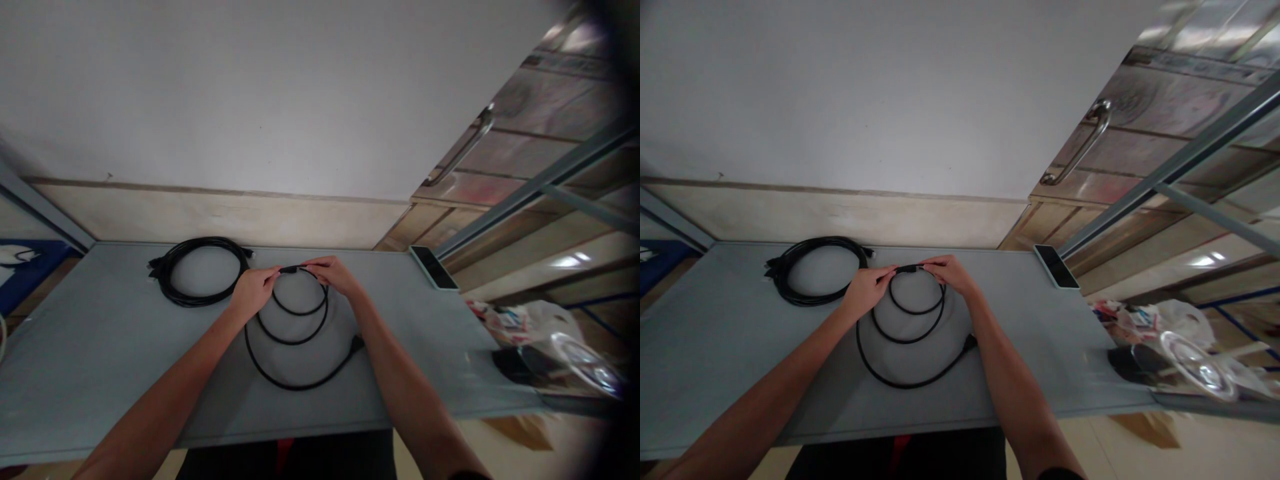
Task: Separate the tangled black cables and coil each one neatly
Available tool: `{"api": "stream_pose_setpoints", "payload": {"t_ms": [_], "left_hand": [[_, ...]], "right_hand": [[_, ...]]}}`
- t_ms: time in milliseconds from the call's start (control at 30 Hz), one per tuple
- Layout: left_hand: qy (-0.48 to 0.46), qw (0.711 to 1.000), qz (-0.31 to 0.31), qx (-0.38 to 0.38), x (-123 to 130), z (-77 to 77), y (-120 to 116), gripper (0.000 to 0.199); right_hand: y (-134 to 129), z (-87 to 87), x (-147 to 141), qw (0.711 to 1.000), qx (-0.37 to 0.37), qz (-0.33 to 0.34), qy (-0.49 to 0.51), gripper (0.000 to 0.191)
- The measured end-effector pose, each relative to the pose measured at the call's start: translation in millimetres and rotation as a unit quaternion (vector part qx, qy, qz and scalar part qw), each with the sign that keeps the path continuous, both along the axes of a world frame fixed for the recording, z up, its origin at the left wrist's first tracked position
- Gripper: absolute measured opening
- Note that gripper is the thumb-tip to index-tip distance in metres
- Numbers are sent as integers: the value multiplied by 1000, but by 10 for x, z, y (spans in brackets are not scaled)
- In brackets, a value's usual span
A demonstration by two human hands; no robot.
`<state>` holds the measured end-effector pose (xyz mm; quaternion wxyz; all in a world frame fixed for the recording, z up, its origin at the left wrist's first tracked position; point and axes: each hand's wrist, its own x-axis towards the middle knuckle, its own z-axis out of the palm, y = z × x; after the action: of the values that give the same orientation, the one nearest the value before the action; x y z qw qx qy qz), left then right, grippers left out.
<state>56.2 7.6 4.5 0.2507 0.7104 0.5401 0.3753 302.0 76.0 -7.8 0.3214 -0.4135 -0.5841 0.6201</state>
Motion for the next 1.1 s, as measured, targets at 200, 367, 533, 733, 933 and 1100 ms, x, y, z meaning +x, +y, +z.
{"api": "stream_pose_setpoints", "payload": {"t_ms": [200, 367, 533, 733, 933, 1100], "left_hand": [[-41, 996, 82, 6, -275, 208, 105, 20], [-20, 989, 144, 29, -560, 308, 175, 20], [-19, 985, 168, 37, -638, 273, 205, 23], [-38, 998, 42, 8, -401, 170, 154, 12], [-45, 998, -19, -44, 0, -25, -22, 37], [70, 996, 8, -51, 209, -131, -129, 44]], "right_hand": [[135, 16, 307, 994, 42, -96, 37, 33], [220, -57, 451, 978, 51, -183, 86, 27], [264, -157, 440, 958, 57, -264, 92, 30], [265, -202, 432, 965, 63, -246, 62, 26], [146, -152, 185, 981, 16, -166, 95, 26], [106, -155, 7, 983, 5, -150, 106, 29]]}}
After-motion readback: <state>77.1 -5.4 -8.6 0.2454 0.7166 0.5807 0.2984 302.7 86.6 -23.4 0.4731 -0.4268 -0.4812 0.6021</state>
